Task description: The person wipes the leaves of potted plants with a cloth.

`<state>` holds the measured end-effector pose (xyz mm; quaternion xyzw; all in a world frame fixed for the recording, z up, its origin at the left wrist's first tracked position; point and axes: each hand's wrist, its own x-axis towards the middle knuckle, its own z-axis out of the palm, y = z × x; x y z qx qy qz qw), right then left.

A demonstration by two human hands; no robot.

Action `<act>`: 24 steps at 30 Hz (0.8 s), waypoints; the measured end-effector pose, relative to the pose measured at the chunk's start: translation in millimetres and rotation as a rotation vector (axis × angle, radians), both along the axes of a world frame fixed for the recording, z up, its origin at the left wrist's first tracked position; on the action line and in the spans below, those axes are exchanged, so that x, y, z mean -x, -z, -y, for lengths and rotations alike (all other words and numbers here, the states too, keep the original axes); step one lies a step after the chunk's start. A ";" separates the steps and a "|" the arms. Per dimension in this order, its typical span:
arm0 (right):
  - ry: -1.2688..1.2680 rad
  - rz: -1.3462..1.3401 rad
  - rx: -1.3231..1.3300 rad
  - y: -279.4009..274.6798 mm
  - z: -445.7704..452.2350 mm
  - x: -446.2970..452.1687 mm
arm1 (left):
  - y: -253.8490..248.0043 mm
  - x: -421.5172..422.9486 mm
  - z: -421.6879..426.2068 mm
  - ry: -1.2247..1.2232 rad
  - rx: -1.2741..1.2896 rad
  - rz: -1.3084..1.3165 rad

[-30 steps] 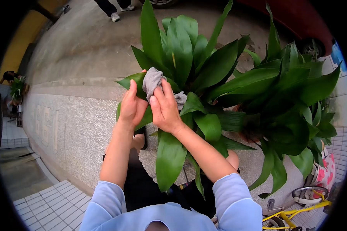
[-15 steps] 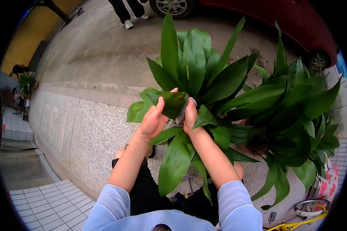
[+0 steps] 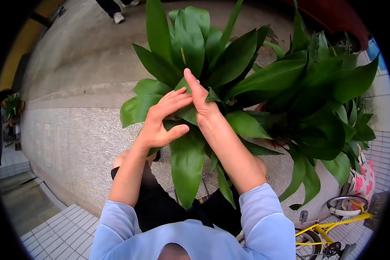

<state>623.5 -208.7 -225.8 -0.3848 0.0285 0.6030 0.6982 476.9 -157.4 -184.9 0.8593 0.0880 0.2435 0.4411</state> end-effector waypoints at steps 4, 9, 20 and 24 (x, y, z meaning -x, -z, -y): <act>-0.036 0.137 -0.075 3.2 14.1 -4.4 | -0.5 5.9 -5.2 -0.062 0.477 0.045; 0.027 0.107 -0.037 -9.7 19.9 -4.6 | 5.9 4.9 -24.6 -0.388 0.594 0.122; -0.064 0.042 -0.056 -36.7 35.9 -4.5 | 17.5 -13.0 -15.1 -0.029 0.300 -0.164; -0.030 0.098 -0.165 -59.9 44.4 -6.1 | 26.8 -19.8 -16.1 -0.093 0.628 -0.149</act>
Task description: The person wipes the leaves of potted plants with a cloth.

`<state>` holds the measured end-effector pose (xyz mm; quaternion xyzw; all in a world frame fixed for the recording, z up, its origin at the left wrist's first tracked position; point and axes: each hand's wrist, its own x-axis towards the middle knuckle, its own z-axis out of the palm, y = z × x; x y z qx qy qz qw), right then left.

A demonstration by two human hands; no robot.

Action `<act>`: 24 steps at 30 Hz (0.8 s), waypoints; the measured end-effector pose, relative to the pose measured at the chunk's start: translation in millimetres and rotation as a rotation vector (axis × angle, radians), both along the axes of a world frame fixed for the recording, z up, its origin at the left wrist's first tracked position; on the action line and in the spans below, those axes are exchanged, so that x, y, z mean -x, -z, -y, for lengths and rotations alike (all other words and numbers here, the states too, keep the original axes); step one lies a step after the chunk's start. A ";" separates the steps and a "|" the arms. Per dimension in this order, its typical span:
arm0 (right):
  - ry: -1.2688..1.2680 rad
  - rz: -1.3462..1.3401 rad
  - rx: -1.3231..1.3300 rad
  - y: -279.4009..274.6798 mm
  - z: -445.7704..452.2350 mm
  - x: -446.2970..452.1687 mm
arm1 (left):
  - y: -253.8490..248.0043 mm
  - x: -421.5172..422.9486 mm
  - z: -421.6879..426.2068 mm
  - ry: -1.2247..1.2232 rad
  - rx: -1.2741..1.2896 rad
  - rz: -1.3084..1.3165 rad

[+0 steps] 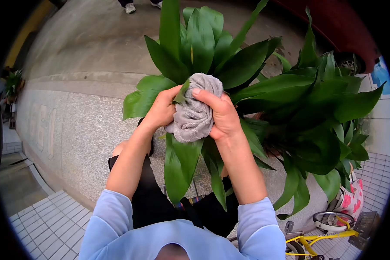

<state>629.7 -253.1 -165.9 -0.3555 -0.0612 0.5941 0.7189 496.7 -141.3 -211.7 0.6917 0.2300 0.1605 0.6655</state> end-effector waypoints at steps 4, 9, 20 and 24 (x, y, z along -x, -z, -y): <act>0.375 0.562 -0.293 -26.6 -3.5 -4.7 | -1.2 -5.6 0.9 -0.246 0.557 0.171; 0.537 1.064 -0.233 -9.5 -16.2 5.9 | -16.3 3.1 0.4 -0.205 0.775 0.449; 0.122 1.895 0.171 80.3 -25.4 49.4 | -19.1 22.4 -2.6 -0.254 0.760 0.592; -0.182 1.477 0.446 95.5 -24.7 39.1 | -14.8 31.4 -6.8 -0.210 0.801 0.560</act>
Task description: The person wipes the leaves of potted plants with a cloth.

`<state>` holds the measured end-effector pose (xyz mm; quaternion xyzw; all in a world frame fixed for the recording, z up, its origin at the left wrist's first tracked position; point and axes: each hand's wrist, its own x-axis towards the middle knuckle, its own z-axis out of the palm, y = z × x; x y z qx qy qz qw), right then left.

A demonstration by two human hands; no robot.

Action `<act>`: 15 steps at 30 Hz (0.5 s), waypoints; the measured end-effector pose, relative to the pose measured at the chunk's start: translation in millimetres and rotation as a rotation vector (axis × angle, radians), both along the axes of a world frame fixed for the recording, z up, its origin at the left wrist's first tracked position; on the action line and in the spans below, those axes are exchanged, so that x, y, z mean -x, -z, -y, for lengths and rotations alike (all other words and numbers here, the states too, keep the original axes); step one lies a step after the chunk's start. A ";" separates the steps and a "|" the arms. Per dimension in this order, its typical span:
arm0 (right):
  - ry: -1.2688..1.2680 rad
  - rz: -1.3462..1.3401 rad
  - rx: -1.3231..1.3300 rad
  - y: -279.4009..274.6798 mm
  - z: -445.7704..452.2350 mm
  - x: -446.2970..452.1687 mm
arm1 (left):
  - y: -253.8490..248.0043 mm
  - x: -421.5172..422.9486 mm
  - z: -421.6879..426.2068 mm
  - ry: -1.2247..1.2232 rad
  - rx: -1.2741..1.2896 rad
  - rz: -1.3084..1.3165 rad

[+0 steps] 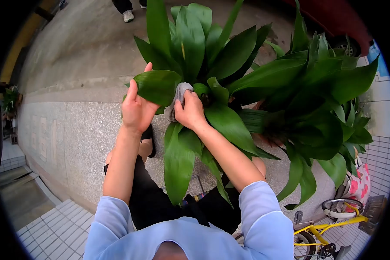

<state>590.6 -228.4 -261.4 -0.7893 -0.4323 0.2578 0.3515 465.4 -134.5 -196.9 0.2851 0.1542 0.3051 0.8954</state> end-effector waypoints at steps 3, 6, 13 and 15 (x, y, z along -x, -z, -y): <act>0.099 -0.494 -0.246 1.2 -4.7 3.1 | -3.7 -1.9 0.5 -0.013 -0.059 -0.041; 0.196 -1.049 -0.336 -22.8 -9.6 -1.9 | -6.5 -9.4 0.7 0.038 -0.293 -0.119; 0.226 -1.517 -0.183 -66.6 -6.3 -31.3 | -13.1 -10.9 26.3 0.003 -1.750 -0.605; 0.203 -1.605 -0.264 -40.2 -2.7 -38.6 | -12.8 -11.8 33.9 -0.067 -1.828 -0.568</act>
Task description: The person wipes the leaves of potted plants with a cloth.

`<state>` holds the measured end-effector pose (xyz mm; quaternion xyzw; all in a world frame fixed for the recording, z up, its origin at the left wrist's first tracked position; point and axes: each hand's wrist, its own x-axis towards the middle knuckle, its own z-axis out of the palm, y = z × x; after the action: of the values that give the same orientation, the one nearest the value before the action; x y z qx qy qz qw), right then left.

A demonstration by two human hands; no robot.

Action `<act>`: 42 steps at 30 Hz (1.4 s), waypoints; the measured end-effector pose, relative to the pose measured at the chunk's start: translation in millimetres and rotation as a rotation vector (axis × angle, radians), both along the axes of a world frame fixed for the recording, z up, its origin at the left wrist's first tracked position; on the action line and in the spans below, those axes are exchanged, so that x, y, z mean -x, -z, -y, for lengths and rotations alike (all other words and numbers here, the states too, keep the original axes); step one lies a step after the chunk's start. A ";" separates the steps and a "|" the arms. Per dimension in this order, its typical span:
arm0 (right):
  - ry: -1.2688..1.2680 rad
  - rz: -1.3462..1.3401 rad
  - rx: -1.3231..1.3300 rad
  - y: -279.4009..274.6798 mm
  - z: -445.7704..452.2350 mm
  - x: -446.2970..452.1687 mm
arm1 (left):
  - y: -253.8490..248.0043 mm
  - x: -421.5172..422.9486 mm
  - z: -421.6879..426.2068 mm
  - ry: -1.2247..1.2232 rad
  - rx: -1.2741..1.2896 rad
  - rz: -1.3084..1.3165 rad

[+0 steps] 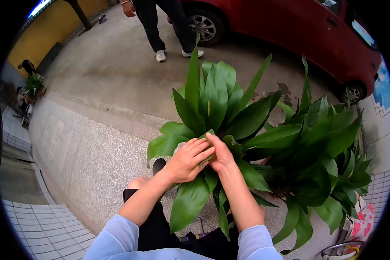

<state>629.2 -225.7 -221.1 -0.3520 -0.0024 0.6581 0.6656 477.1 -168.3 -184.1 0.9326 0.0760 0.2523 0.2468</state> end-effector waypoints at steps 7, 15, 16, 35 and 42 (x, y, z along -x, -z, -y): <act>-0.008 0.083 -0.031 13.4 11.1 -3.3 | -1.6 1.0 7.7 0.039 -0.038 0.134; 0.025 0.014 -0.044 -2.2 17.2 1.0 | 10.8 4.8 1.4 -0.163 0.809 0.500; 0.028 0.016 -0.039 -0.8 19.7 -2.2 | 16.4 6.2 -4.6 -0.296 0.960 0.505; 0.080 0.787 -0.361 -105.7 47.7 10.9 | 61.7 -8.0 -9.3 -0.267 2.097 0.312; 0.208 1.540 -0.337 -75.1 21.9 0.5 | 33.5 -2.4 17.6 -0.255 1.998 0.156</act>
<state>628.7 -247.7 -146.1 -0.6009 -0.5286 0.1550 0.5792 479.6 -185.9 -217.7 0.2646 0.3351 0.1580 0.8903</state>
